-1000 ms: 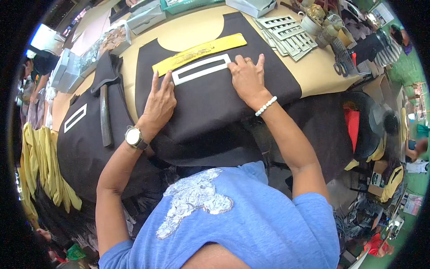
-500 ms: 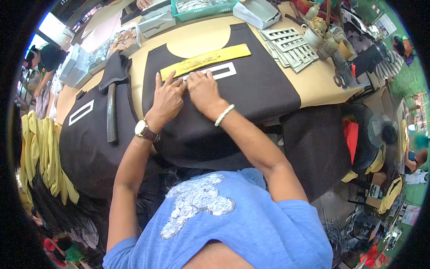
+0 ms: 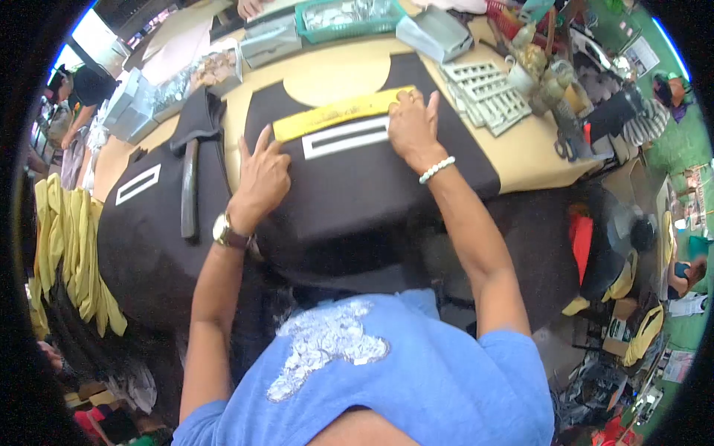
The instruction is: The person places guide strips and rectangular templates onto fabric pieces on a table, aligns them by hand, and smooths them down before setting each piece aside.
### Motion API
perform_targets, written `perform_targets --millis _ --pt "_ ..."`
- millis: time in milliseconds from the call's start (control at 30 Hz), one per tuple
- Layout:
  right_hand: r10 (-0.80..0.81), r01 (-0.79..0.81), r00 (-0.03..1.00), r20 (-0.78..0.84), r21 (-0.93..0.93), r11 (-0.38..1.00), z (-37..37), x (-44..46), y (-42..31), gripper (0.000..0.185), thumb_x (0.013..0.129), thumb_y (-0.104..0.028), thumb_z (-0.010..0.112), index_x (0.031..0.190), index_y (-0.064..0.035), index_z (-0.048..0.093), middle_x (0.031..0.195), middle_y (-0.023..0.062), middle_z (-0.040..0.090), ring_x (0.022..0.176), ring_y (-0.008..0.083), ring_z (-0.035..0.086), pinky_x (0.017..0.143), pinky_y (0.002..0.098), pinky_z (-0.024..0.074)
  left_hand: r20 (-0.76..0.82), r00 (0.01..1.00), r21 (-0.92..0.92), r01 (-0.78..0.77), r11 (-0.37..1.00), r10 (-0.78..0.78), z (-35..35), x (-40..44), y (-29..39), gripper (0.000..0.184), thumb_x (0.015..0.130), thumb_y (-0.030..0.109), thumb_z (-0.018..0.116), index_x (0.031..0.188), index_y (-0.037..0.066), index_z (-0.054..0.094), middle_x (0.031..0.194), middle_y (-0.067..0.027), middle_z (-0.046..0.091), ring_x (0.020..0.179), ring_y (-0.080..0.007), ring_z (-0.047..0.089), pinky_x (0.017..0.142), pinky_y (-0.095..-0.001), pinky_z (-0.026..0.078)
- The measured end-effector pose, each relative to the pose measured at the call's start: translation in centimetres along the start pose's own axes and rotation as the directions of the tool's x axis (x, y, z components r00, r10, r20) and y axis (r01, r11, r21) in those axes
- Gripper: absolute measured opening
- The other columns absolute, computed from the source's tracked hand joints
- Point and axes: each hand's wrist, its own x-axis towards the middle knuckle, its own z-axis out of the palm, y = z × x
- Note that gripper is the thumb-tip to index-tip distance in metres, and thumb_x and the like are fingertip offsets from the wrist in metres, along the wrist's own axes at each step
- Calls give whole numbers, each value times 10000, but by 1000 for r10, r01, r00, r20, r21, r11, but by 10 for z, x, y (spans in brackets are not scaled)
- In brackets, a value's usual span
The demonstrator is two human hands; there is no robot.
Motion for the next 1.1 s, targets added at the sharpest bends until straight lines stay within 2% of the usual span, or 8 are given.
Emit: perform_targets --millis 333,500,733,833,933,1000,1067,1100 --pt "-271 208 929 251 252 945 49 96 -30 322 887 -246 513 1205 -229 565 1355 148 400 1292 370 319 1030 573 238 14 924 -10 381 924 -381 33 -13 -13 561 891 435 477 1343 107 431 1252 -293 458 1235 -424 374 1031 -637 151" --pt "-11 17 1000 -28 211 977 80 132 -29 412 871 -232 509 1239 -47 515 1368 164 390 1303 370 300 1013 627 207 9 914 -67 406 911 -406 32 -12 -14 551 880 439 493 1309 94 473 1259 -275 460 1235 -413 373 1033 -624 163" --pt "462 -353 856 233 -390 851 20 36 41 428 866 -227 448 1201 28 524 1382 162 397 1338 377 252 1035 642 173 -84 957 -53 272 961 -276 42 -14 -12 396 886 271 521 1168 -6 542 1206 -156 544 1178 -326 463 999 -598 266" --pt "421 -374 880 217 -227 899 -3 -6 57 362 847 -255 545 1127 -26 564 1328 163 443 1271 322 356 989 615 269 72 976 -200 216 956 -206 22 -10 -6 269 867 157 516 1099 41 588 1094 -131 605 1102 -257 535 909 -560 344" --pt "384 -423 901 199 217 880 -21 -10 74 229 843 -195 588 1013 -42 577 1039 136 608 968 295 581 859 472 450 -216 939 -655 63 753 -267 -6 -17 -6 154 869 76 480 951 -2 584 718 -194 629 651 -413 589 654 -471 476" --pt "170 -300 954 248 745 596 -22 0 97 205 860 -134 579 1025 -19 534 877 88 622 785 202 614 740 338 496 -51 923 -826 177 536 -383 -56 -34 -9 194 912 132 499 978 -32 578 784 -185 653 713 -343 631 695 -408 483" --pt "36 -346 938 345 922 173 -73 20 57 219 871 -83 568 1055 1 484 909 68 611 781 103 586 706 240 474 -201 837 -952 -44 304 -510 -56 -62 -23 281 930 185 525 1066 -57 573 920 -165 663 861 -217 628 779 -326 469" --pt "30 -365 930 366 911 194 -101 27 32 329 874 -53 565 1169 24 439 930 68 621 760 69 577 655 190 453 1 795 -975 136 177 -607 -85 -86 -24 362 937 209 530 1160 -76 545 1054 -143 635 1019 -153 546 889 -269 411"
